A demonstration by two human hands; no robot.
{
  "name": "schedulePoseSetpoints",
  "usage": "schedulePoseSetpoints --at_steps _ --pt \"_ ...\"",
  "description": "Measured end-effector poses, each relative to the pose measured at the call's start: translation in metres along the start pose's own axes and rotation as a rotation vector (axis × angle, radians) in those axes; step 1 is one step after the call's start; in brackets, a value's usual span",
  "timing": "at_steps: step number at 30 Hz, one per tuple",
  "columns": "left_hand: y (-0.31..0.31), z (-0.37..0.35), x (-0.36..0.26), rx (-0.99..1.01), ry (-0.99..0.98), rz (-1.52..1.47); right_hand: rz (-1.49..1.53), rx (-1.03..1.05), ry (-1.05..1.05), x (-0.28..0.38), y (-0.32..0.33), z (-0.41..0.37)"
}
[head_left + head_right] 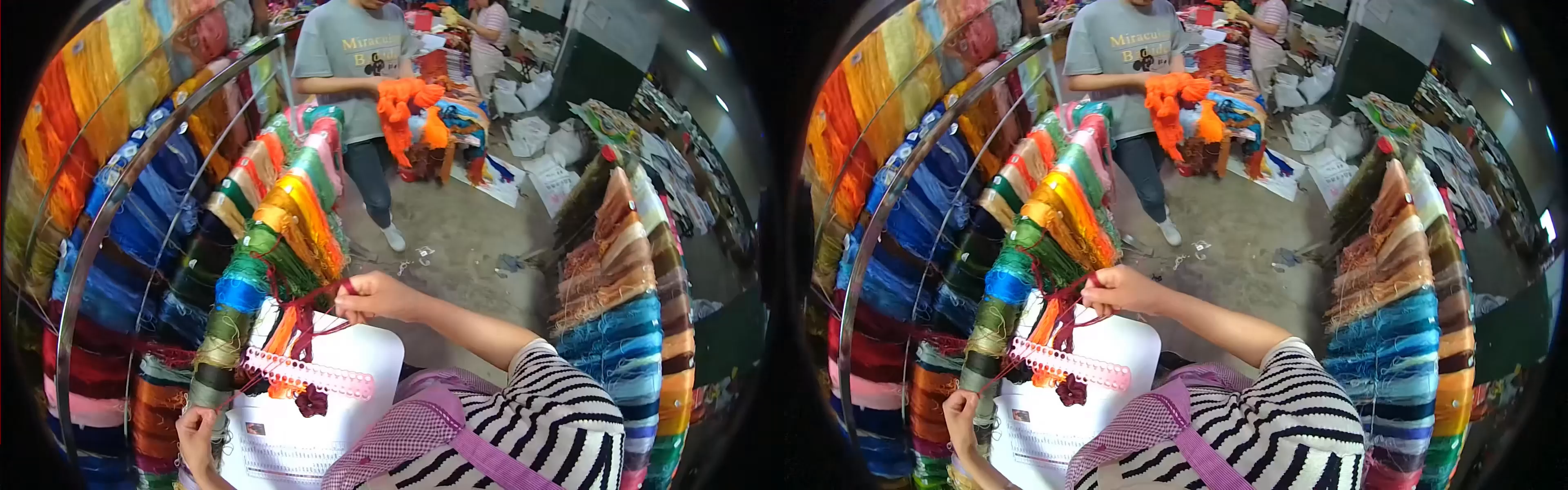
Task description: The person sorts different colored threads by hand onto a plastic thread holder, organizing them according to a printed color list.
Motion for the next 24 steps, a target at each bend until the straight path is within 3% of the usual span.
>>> schedulePoseSetpoints --at_steps 5,13,17,20,24 --pt "-0.010 -0.001 0.011 -0.148 -0.027 -0.174 0.042 -0.190 -0.051 -0.010 0.035 -0.047" --pt "-0.030 0.001 -0.009 -0.189 -0.070 -0.115 0.003 -0.297 -0.039 -0.024 0.047 -0.093" --pt "-0.023 -0.012 -0.006 -0.221 -0.058 -0.108 0.102 -0.365 -0.144 -0.037 0.053 -0.109" --pt "-0.013 -0.024 0.002 -0.270 -0.157 -0.113 0.113 -0.407 -0.173 -0.051 0.063 -0.118" --pt "0.011 -0.053 0.023 -0.337 -0.006 -0.130 0.112 -0.525 -0.194 -0.069 0.085 -0.137"
Point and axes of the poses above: each hand's wrist, its own z-axis towards the middle knuckle, its own y-axis out of the back of the hand, x = y × z, the point moved 7 cm from there along z, towards the middle knuckle, and after that the axes turned 3 degrees about -z, right-handed, at the moved point
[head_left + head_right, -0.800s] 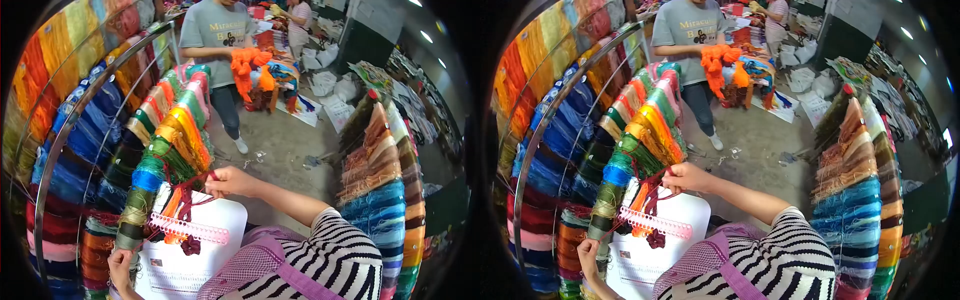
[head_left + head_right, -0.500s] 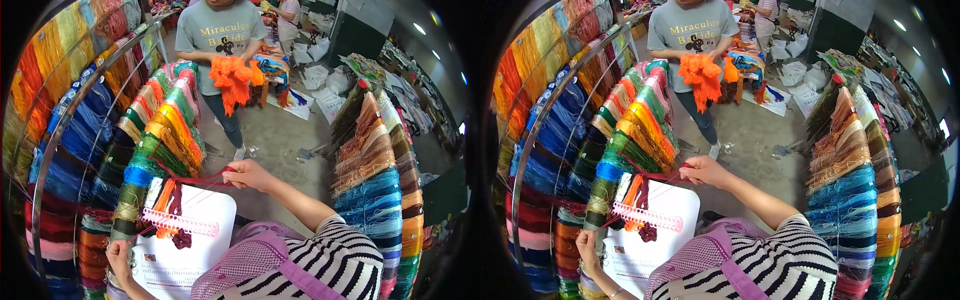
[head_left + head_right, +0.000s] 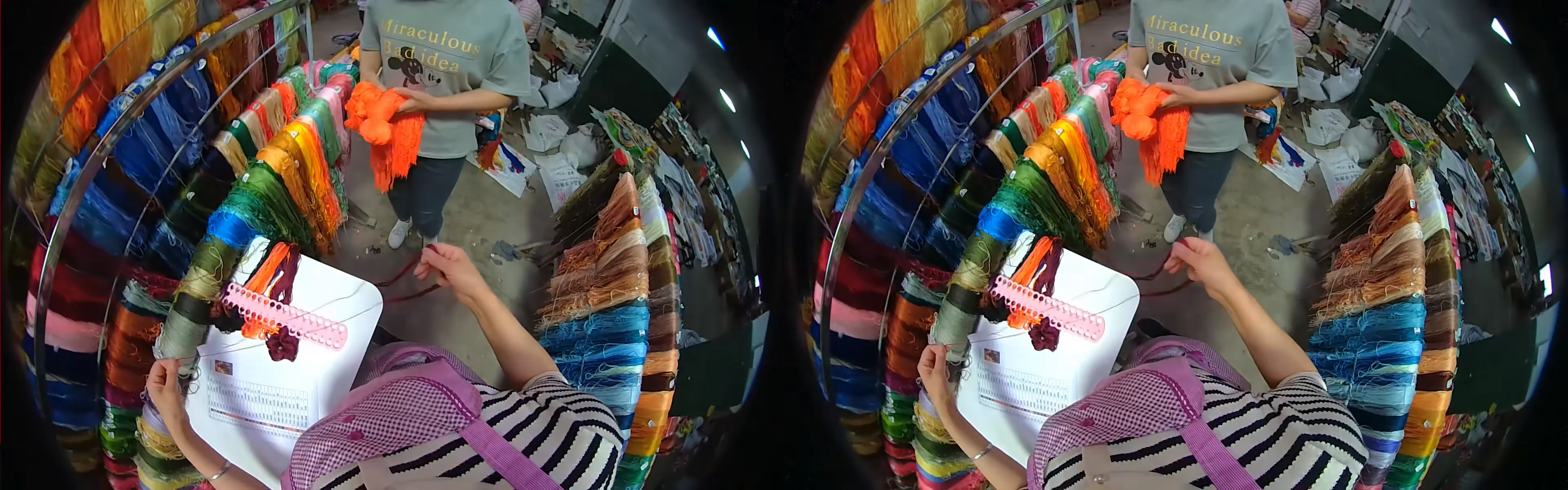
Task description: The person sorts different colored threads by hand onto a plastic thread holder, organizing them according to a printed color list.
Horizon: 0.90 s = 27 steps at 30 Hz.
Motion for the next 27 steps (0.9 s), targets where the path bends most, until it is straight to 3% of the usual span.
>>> schedulePoseSetpoints --at_steps 2,7,9,10,13,14,15,20,21,22,23,24,25,27 --pt "0.020 -0.005 0.005 -0.087 -0.169 0.031 0.056 -0.081 0.010 -0.013 0.022 0.001" --pt "0.077 -0.019 0.026 -0.308 -0.199 0.056 0.074 -0.129 -0.036 -0.042 0.068 -0.002" --pt "0.106 -0.030 0.025 -0.471 -0.247 0.185 -0.068 -0.376 -0.070 -0.053 0.100 -0.012" --pt "0.106 -0.037 0.013 -0.585 -0.310 0.207 -0.072 -0.366 -0.070 -0.059 0.111 -0.016" --pt "0.109 -0.047 -0.009 -0.673 -0.373 0.342 0.021 -0.428 -0.142 -0.072 0.132 -0.025" --pt "0.093 -0.047 -0.017 -0.553 -0.345 0.328 0.204 -0.303 -0.148 -0.073 0.121 -0.026" --pt "0.073 -0.047 -0.027 -0.557 -0.342 0.332 0.386 -0.177 -0.155 -0.070 0.110 -0.028" --pt "-0.113 -0.051 -0.085 0.118 -0.094 0.206 0.290 0.216 0.068 -0.011 -0.038 -0.012" --pt "-0.153 -0.057 -0.097 0.248 -0.095 0.125 0.283 0.281 0.072 -0.005 -0.072 -0.013" --pt "-0.187 -0.062 -0.109 0.368 -0.185 0.045 0.047 0.293 0.146 0.009 -0.102 -0.017" --pt "-0.211 -0.066 -0.123 0.466 -0.210 0.158 0.024 0.388 0.187 0.009 -0.129 -0.017" --pt "-0.226 -0.065 -0.132 0.516 -0.256 0.157 -0.017 0.532 0.244 0.036 -0.156 -0.034" --pt "-0.229 -0.058 -0.134 0.513 -0.257 0.158 0.158 0.624 0.238 0.030 -0.179 -0.035" --pt "-0.228 -0.041 -0.142 0.397 -0.302 -0.030 0.166 0.853 0.097 0.024 -0.195 -0.043"
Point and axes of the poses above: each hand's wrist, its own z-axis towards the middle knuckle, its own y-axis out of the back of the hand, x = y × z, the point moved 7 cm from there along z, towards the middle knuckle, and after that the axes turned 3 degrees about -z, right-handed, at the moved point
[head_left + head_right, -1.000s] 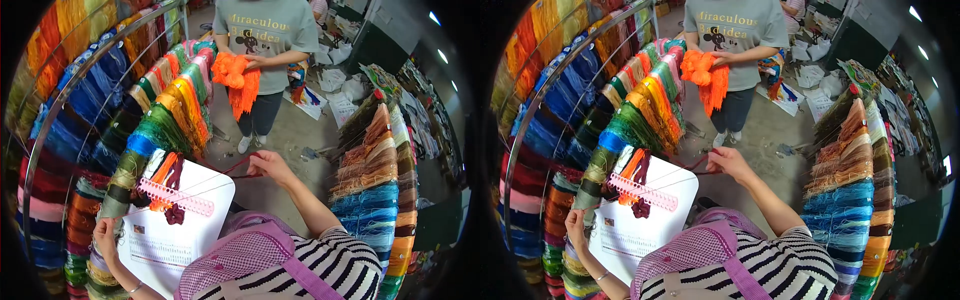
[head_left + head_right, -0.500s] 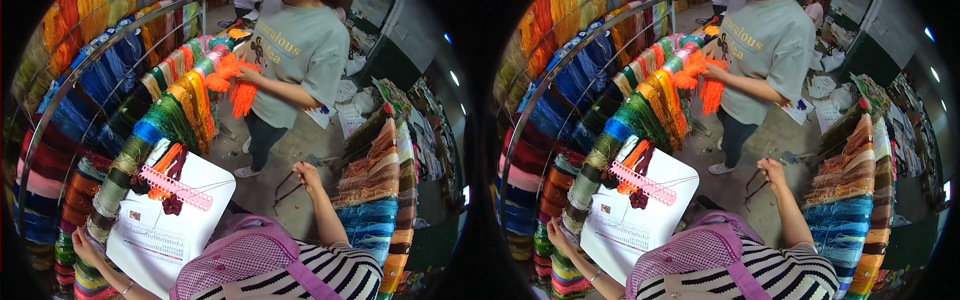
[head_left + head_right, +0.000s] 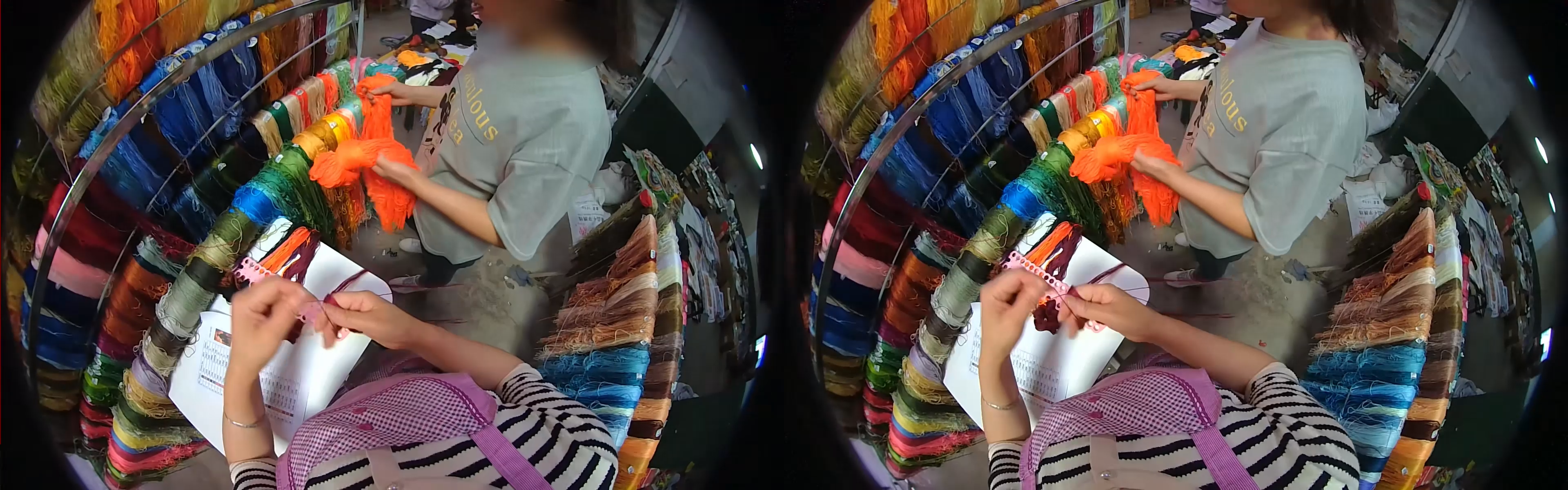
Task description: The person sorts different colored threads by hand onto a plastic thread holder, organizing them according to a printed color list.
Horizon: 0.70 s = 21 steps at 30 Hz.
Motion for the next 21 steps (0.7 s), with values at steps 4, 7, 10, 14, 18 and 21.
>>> schedulePoseSetpoints --at_steps 4,7,10,14,18,21 --pt "0.066 0.004 0.056 -0.334 0.121 -0.022 -0.088 -0.092 -0.126 0.004 0.031 -0.031" --pt "0.097 -0.014 0.093 -0.405 0.173 0.000 0.099 -0.205 -0.118 0.018 0.059 -0.065" --pt "0.104 -0.027 0.116 -0.399 0.267 0.004 0.176 -0.248 -0.079 0.022 0.079 -0.090" --pt "0.089 -0.016 0.137 -0.339 0.240 0.015 0.285 -0.159 -0.064 0.021 0.078 -0.093" --pt "0.066 -0.007 0.098 -0.393 -0.314 1.029 0.516 0.009 0.156 0.050 0.058 -0.077" --pt "0.083 -0.016 0.176 -0.355 0.222 0.302 0.626 0.059 0.245 0.055 0.056 -0.073"
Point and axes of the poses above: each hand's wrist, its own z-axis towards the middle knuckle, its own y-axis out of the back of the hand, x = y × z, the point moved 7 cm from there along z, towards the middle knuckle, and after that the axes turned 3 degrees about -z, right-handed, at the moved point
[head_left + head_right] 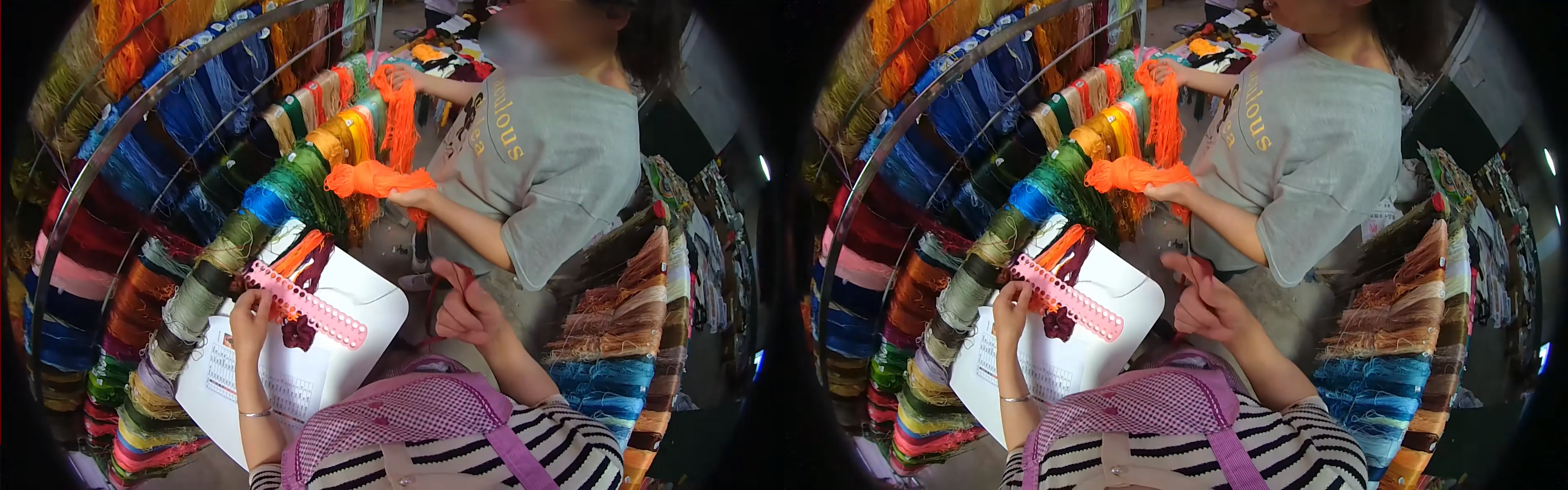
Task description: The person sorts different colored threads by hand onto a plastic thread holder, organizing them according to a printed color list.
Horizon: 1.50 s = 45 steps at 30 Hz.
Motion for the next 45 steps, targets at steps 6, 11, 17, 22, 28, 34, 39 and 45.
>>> schedulePoseSetpoints --at_steps 6,11,17,22,28,34,39,45 --pt "0.016 -0.012 0.011 0.070 0.128 0.449 -0.128 -0.054 -0.085 -0.027 0.014 0.032" --pt "0.018 -0.026 0.044 0.131 0.154 0.594 -0.519 -0.274 -0.138 -0.021 0.063 0.078" --pt "0.013 -0.026 0.059 0.176 0.128 0.511 -0.635 -0.429 -0.091 -0.010 0.103 0.122" --pt "0.013 -0.027 0.057 0.167 0.117 0.509 -0.615 -0.451 -0.046 -0.008 0.111 0.144" --pt "0.012 -0.030 0.059 0.154 0.102 0.507 -0.636 -0.457 -0.045 -0.014 0.129 0.156" --pt "0.012 -0.029 0.055 0.165 0.105 0.508 -0.668 -0.456 -0.095 -0.027 0.141 0.159" --pt "0.011 -0.028 0.049 0.167 0.118 0.507 -0.695 -0.477 -0.097 -0.031 0.145 0.155" --pt "0.012 -0.029 0.052 0.164 0.135 0.475 -0.702 -0.478 -0.104 -0.036 0.148 0.149"
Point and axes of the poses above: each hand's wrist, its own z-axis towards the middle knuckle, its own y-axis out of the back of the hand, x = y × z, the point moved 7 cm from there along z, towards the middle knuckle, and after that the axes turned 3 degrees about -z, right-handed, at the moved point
